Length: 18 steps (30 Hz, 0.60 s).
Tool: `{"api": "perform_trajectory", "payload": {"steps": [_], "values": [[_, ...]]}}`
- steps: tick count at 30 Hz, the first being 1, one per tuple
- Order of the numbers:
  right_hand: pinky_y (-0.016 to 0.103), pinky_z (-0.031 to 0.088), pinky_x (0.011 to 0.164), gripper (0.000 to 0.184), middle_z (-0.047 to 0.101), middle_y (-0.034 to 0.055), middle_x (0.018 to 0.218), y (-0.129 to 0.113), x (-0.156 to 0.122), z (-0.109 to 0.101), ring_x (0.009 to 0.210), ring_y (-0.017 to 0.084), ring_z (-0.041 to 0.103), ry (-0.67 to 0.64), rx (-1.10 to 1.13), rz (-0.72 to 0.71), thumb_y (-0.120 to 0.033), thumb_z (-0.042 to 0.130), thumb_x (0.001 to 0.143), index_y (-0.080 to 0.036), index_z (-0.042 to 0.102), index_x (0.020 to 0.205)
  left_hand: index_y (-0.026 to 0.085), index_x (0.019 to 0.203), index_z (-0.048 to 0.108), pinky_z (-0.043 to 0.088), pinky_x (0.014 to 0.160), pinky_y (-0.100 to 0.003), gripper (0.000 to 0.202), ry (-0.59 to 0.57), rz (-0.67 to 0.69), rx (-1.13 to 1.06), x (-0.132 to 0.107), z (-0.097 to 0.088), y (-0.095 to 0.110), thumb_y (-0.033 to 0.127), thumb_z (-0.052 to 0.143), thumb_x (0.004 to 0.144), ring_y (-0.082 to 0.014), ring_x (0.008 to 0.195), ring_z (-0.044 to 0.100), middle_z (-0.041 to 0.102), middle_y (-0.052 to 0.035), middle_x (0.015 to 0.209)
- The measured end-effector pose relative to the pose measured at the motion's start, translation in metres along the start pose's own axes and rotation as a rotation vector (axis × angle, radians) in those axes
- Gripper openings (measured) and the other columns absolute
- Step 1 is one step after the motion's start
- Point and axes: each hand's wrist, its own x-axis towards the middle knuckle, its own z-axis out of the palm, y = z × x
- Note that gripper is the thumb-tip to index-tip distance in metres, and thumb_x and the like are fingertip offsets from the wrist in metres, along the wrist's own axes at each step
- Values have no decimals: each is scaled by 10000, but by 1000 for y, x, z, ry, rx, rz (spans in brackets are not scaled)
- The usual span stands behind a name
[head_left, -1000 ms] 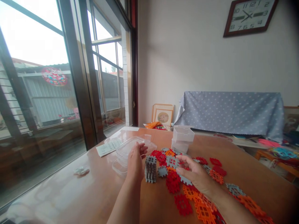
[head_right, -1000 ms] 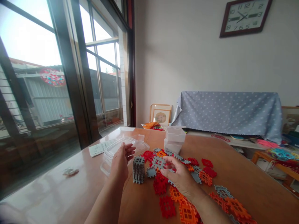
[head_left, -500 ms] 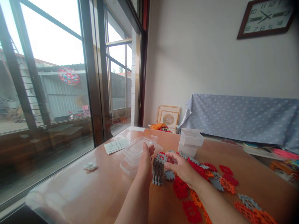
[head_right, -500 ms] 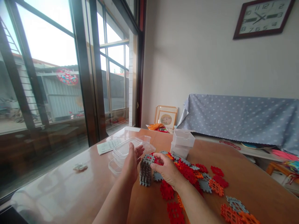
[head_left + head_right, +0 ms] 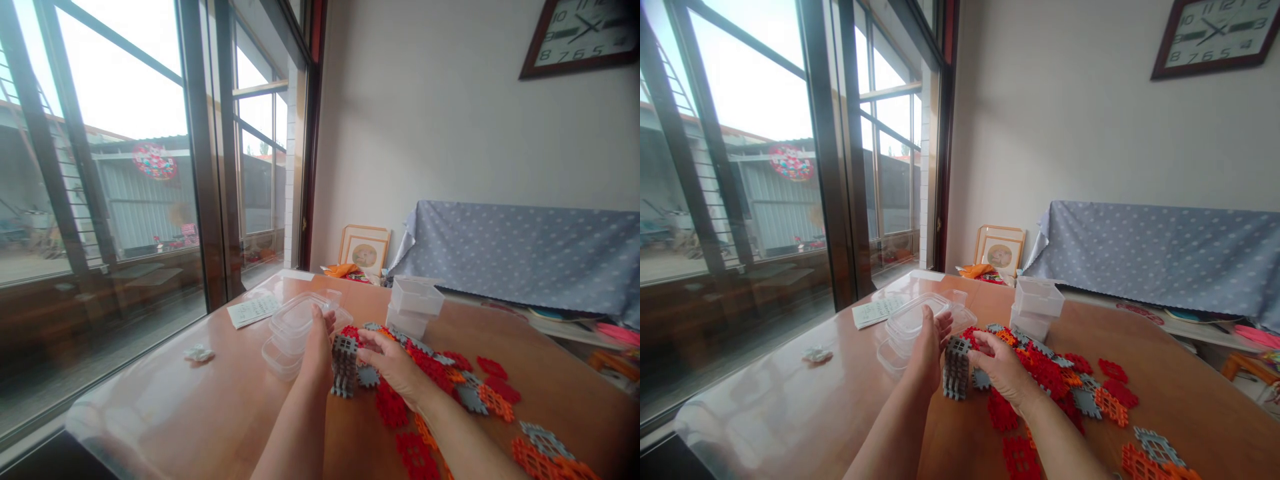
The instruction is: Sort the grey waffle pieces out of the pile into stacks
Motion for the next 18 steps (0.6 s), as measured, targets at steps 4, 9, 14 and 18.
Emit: {"api": "perform_trajectory", "payload": {"steps": [4,9,14,18], "values": [[499,405,1129,638,676,100,1362,1,-4,4,1294,332,588,36,27,30,-581,735,787,-227,675,1314,183,1502,459,211,1255,-458,928,-25,22,26,-5,3,3,819,121,916,-284,1507,338,413,-135,1603],[469,301,1223,724,559,88,1505,1,-12,9,1432,293,465,54,147,14,-597,712,828,-229,577,1436,210,1595,297,131,1274,-451,961,-76,39,54,-13,7,6,838,96,896,-257,1563,176,253,-92,1677],[429,203,1276,794,343,21,1642,2,-14,17,1540,222,269,71,302,24,-631,673,861,-258,446,1524,183,1609,258,122,1275,-421,980,-112,70,91,-17,8,10,830,71,898,-236,1564,156,245,-91,1677],[433,126,1291,802,258,12,1667,-12,-18,27,1564,207,161,35,448,37,-686,596,890,-266,407,1546,197,1617,236,124,1274,-392,966,-145,61,99,-21,8,14,821,54,903,-219,1565,141,199,-67,1690]]}}
